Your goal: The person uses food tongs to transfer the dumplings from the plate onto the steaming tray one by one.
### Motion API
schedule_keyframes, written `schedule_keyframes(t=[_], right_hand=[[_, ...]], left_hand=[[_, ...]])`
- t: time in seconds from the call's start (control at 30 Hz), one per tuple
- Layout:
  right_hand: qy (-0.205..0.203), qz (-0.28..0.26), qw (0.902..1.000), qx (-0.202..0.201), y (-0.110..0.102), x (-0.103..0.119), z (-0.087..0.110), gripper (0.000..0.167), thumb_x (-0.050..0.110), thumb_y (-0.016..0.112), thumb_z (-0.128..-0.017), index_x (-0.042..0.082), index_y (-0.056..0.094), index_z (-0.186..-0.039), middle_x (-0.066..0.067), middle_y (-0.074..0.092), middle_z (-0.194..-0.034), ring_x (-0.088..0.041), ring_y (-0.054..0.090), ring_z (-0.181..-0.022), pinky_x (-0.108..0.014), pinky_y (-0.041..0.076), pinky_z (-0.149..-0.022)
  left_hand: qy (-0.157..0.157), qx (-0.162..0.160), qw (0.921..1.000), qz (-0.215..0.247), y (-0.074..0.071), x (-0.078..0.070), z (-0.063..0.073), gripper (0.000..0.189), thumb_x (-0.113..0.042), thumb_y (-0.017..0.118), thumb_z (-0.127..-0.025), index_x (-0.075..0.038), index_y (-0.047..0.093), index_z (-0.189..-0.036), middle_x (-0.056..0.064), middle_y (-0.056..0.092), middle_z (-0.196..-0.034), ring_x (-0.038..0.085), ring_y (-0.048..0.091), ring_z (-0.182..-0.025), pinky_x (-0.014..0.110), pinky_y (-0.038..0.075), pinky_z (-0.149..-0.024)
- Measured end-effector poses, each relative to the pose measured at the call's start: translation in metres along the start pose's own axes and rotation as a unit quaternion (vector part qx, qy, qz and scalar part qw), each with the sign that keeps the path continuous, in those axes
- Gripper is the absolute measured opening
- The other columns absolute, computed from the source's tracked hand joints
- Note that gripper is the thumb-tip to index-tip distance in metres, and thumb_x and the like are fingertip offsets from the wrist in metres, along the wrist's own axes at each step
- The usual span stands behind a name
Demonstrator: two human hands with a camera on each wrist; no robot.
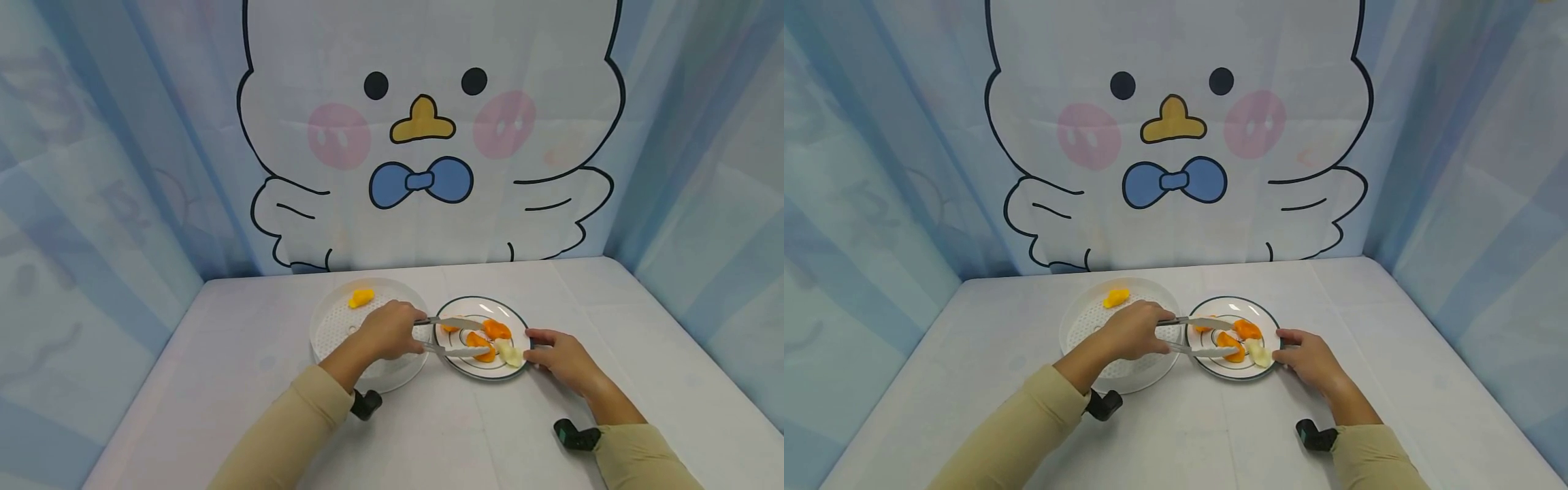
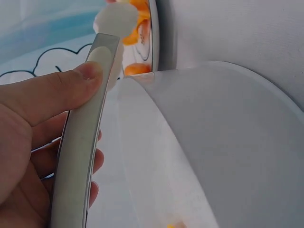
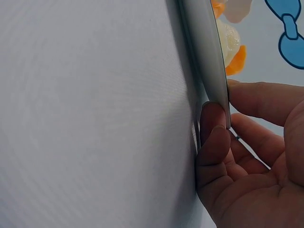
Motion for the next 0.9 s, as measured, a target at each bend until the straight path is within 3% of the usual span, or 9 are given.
schedule_keyframes(t=[0.33, 0.63, 0.9], right_hand=[[0.003, 0.001, 1.0000, 0.002, 0.001, -0.002, -0.001, 0.063, 0.019, 0.069, -0.093, -0.007, 0.045, -0.145, -0.033, 0.043, -0.144, -0.032, 0.054, -0.105, -0.031, 0.053, -0.080], [0.001, 0.002, 1.0000, 0.001, 0.000, -0.001, -0.001, 0.062, 0.019, 0.069, -0.093, -0.007, 0.045, -0.144, -0.032, 0.044, -0.143, -0.029, 0.055, -0.100, -0.031, 0.052, -0.078], [-0.015, 0.006, 0.9999, 0.002, 0.000, -0.003, -0.001, 0.061, 0.018, 0.068, -0.093, -0.009, 0.045, -0.144, -0.032, 0.046, -0.141, -0.028, 0.054, -0.098, -0.029, 0.052, -0.075]], left_hand=[[-0.014, 0.021, 0.9997, 0.005, 0.004, 0.000, -0.003, 0.055, -0.035, 0.085, -0.081, -0.019, 0.069, -0.131, -0.001, 0.068, -0.120, 0.014, 0.056, -0.091, 0.033, 0.051, -0.085], [-0.004, 0.015, 0.9998, 0.011, 0.003, 0.000, 0.003, 0.052, -0.036, 0.084, -0.082, -0.018, 0.070, -0.128, -0.003, 0.070, -0.115, 0.013, 0.057, -0.091, 0.033, 0.051, -0.086], [0.001, 0.005, 0.9993, 0.038, -0.001, 0.005, 0.009, 0.053, -0.036, 0.084, -0.083, -0.017, 0.069, -0.130, -0.001, 0.068, -0.122, 0.014, 0.057, -0.096, 0.035, 0.050, -0.090]])
Point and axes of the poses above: each hand's wrist, its own z-axis away from the middle knuckle, its own y-axis out of the palm, x = y × z, the point moved 2 cm from there along -z, towards the middle knuckle
